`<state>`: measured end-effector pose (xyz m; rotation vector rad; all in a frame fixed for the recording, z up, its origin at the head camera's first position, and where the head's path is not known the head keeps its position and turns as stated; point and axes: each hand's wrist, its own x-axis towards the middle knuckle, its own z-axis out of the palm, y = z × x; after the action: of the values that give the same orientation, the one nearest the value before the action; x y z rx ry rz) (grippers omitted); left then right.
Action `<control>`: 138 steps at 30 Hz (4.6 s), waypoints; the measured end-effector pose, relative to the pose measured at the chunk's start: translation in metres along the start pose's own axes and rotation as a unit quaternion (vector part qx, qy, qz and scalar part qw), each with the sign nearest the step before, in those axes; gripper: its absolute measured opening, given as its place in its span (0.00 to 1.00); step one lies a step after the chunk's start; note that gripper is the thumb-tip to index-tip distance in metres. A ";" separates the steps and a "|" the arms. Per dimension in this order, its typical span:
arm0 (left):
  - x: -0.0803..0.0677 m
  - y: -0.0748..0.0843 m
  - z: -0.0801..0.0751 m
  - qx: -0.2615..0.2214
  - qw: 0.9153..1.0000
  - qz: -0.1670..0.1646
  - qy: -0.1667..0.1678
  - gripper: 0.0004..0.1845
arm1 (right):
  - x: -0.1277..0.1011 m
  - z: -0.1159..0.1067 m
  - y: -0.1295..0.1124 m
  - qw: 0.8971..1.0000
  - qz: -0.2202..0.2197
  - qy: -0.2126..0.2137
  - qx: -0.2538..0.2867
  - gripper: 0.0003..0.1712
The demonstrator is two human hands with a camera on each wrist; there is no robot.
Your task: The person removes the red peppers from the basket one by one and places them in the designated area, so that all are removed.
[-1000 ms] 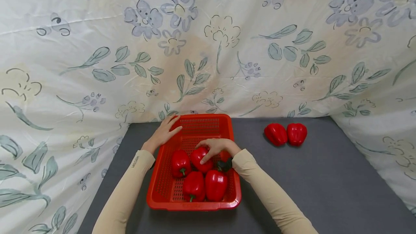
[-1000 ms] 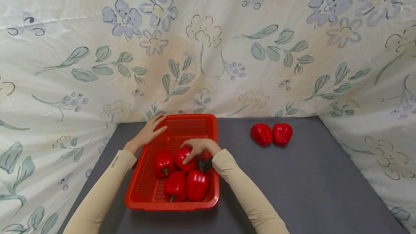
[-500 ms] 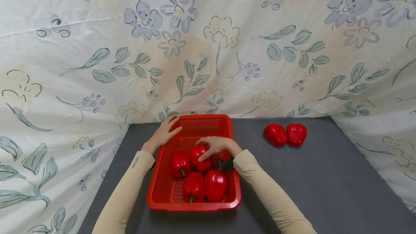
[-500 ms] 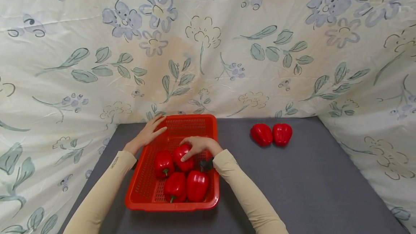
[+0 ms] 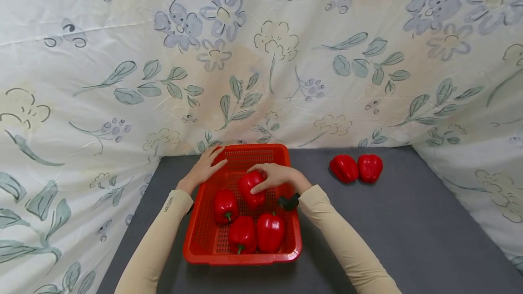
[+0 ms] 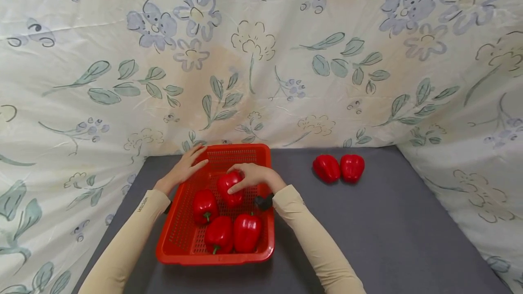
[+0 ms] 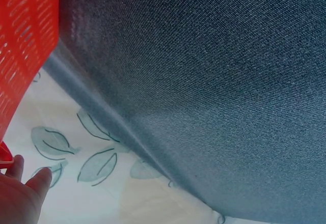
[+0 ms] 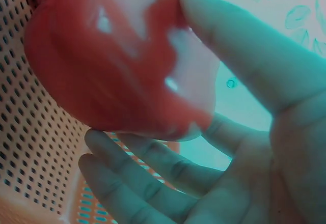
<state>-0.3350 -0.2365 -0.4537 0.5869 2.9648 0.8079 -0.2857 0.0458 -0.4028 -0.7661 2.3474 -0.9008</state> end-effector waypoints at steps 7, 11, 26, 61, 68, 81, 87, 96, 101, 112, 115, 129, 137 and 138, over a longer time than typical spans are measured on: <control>0.000 0.001 -0.001 -0.007 1.000 0.001 0.000 0.36 | -0.009 -0.012 -0.001 1.000 -0.014 0.026 -0.009 0.37; -0.001 0.000 -0.002 -0.011 1.000 0.002 0.002 0.37 | -0.015 -0.018 0.000 0.999 -0.019 0.040 -0.009 0.38; -0.002 0.001 0.000 -0.016 1.000 0.001 0.006 0.34 | -0.040 -0.043 0.015 0.996 -0.026 0.070 0.051 0.40; -0.003 0.001 -0.002 -0.019 1.000 0.000 0.005 0.36 | -0.082 -0.074 0.079 0.981 0.006 0.173 0.093 0.42; -0.001 -0.001 -0.001 -0.019 1.000 -0.003 0.002 0.36 | -0.091 -0.078 0.089 0.978 0.016 0.197 0.064 0.44; -0.001 -0.001 -0.001 -0.014 1.000 -0.008 0.003 0.36 | -0.096 -0.075 0.117 0.974 0.030 0.220 0.031 0.42; -0.001 -0.001 -0.001 -0.014 1.000 -0.006 0.003 0.36 | -0.098 -0.074 0.127 0.974 0.064 0.217 0.016 0.43; -0.001 0.001 -0.002 -0.014 1.000 -0.005 0.004 0.35 | -0.096 -0.069 0.144 0.971 0.080 0.224 0.010 0.45; -0.001 0.000 -0.002 -0.013 1.000 -0.003 0.005 0.35 | -0.093 -0.064 0.152 0.970 0.092 0.227 -0.002 0.47; -0.001 0.000 -0.001 -0.014 1.000 -0.005 0.004 0.36 | -0.087 -0.053 0.158 0.970 0.086 0.224 -0.028 0.44; -0.001 0.000 -0.001 -0.016 1.000 -0.002 0.003 0.36 | -0.085 -0.051 0.160 0.971 0.085 0.223 -0.026 0.44; -0.002 -0.002 0.001 -0.017 1.000 0.000 0.008 0.35 | -0.085 -0.051 0.156 0.970 0.092 0.223 -0.020 0.44; -0.003 -0.002 0.001 -0.020 1.000 0.004 0.010 0.35 | -0.087 -0.054 0.150 0.970 0.081 0.228 -0.028 0.42; -0.002 -0.002 0.001 -0.019 1.000 0.006 0.011 0.35 | -0.087 -0.055 0.148 0.970 0.081 0.229 -0.028 0.42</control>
<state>-0.3334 -0.2384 -0.4562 0.5993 2.9607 0.8756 -0.3051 0.2188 -0.4514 -0.4049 2.7965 -1.0289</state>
